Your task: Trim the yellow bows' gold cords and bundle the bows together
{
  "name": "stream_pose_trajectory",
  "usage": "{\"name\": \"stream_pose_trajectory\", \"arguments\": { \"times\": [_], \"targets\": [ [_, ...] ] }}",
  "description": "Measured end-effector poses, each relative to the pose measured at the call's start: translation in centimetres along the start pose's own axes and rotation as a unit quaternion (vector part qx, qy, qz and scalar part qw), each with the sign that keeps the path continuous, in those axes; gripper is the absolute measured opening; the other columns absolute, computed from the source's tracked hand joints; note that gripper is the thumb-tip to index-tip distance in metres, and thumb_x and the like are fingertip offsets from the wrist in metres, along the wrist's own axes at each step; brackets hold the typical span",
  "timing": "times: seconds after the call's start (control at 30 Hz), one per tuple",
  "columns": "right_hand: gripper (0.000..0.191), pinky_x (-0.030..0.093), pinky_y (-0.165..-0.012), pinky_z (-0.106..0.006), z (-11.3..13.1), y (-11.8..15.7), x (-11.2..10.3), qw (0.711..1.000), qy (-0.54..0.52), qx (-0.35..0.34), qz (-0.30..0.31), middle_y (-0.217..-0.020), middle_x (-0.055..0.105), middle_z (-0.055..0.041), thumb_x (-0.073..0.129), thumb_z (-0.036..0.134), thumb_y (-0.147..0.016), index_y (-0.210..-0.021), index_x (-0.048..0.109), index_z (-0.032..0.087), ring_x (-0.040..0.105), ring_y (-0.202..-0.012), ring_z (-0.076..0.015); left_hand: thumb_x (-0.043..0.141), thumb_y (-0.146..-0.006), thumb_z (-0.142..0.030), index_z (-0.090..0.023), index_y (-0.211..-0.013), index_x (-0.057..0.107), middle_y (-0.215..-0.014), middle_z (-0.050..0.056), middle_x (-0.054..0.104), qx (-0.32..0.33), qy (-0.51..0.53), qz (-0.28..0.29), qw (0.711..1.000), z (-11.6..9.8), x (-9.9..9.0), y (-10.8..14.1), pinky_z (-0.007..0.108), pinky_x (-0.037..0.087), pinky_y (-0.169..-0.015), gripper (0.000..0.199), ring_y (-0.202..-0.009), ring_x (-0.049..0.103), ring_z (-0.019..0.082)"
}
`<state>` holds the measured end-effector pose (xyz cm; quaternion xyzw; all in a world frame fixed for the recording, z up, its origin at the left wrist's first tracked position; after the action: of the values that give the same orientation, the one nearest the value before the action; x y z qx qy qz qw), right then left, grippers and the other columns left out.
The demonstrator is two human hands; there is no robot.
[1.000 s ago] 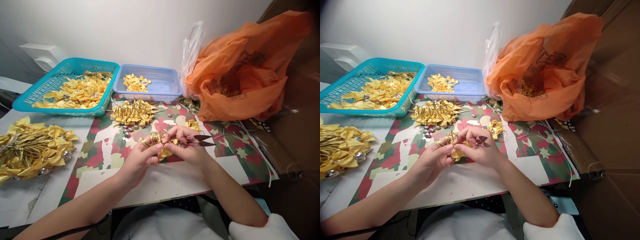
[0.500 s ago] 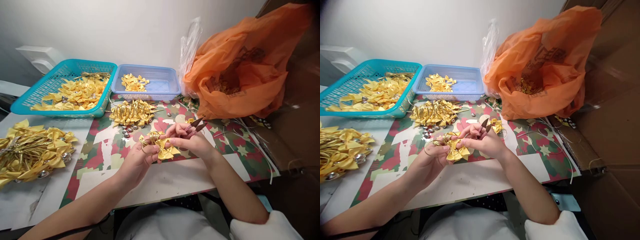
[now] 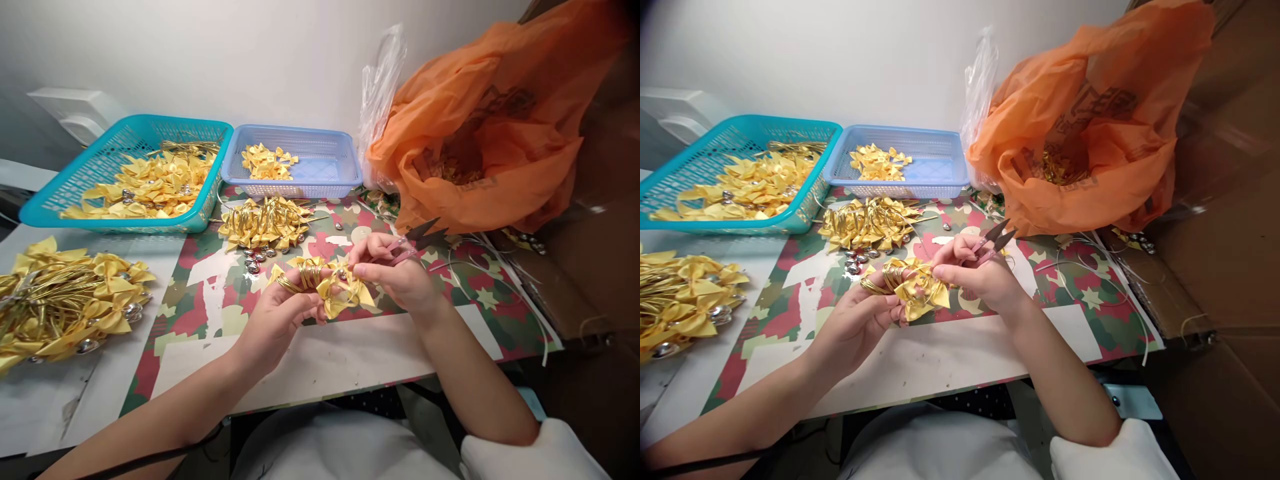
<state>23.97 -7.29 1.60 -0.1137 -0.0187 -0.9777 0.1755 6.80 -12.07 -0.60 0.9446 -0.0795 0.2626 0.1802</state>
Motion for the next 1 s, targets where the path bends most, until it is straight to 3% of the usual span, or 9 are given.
{"name": "stream_pose_trajectory", "arguments": {
  "times": [0.23, 0.43, 0.63, 1.0],
  "targets": [
    [0.046, 0.036, -0.053, -0.025, 0.37, -0.31, -0.68, 0.996, -0.057, -0.022, -0.067, -0.065, 0.056, 0.0041, 0.073, 0.02, -0.061, -0.056, 0.028, 0.021, 0.049, -0.057, -0.0099, 0.081, -0.064, -0.021, -0.019, -0.092, 0.072, -0.077, 0.0, 0.066, 0.0, -0.02, -0.019, 1.0, -0.03, -0.09, 0.0, 0.018, 0.049, -0.052, 0.03, -0.062, 0.057, 0.01],
    [0.049, 0.042, -0.06, -0.026, 0.0, -0.35, -0.62, 0.99, -0.002, -0.048, -0.133, -0.066, 0.06, 0.0035, 0.076, 0.017, -0.061, -0.057, 0.027, 0.021, 0.05, -0.062, -0.0104, 0.085, -0.064, -0.029, -0.018, -0.082, 0.065, -0.08, -0.003, 0.059, -0.004, -0.042, -0.08, 0.996, -0.13, -0.17, -0.31, 0.017, 0.048, -0.047, 0.029, -0.061, 0.054, 0.008],
    [0.053, 0.045, -0.065, -0.025, -0.09, -0.39, -0.43, 0.991, -0.052, 0.037, -0.114, -0.067, 0.06, 0.0046, 0.083, 0.018, -0.055, -0.056, 0.029, 0.021, 0.051, -0.063, -0.0086, 0.081, -0.073, -0.036, -0.019, -0.088, 0.062, -0.072, -0.004, 0.057, 0.023, -0.089, -0.095, 0.991, 0.18, -0.74, -0.29, 0.015, 0.042, -0.042, 0.029, -0.051, 0.05, 0.005],
    [0.058, 0.048, -0.057, -0.023, -0.07, -0.26, -0.23, 0.987, -0.137, 0.072, -0.045, -0.067, 0.064, 0.006, 0.088, 0.024, -0.059, -0.058, 0.029, 0.021, 0.054, -0.055, -0.0076, 0.091, -0.057, -0.035, -0.018, -0.086, 0.057, -0.064, -0.007, 0.054, 0.029, -0.086, -0.107, 0.99, 0.07, -0.83, -0.16, 0.014, 0.033, -0.041, 0.048, -0.046, 0.043, 0.003]
  ]
}}
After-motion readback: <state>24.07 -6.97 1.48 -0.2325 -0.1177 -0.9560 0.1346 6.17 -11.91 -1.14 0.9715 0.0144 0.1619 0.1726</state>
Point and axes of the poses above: each hand's wrist, its own y-axis away from the middle knuckle, its own x-axis out of the palm, z = x × y, the point moved 2 cm from there along -y, towards the middle knuckle
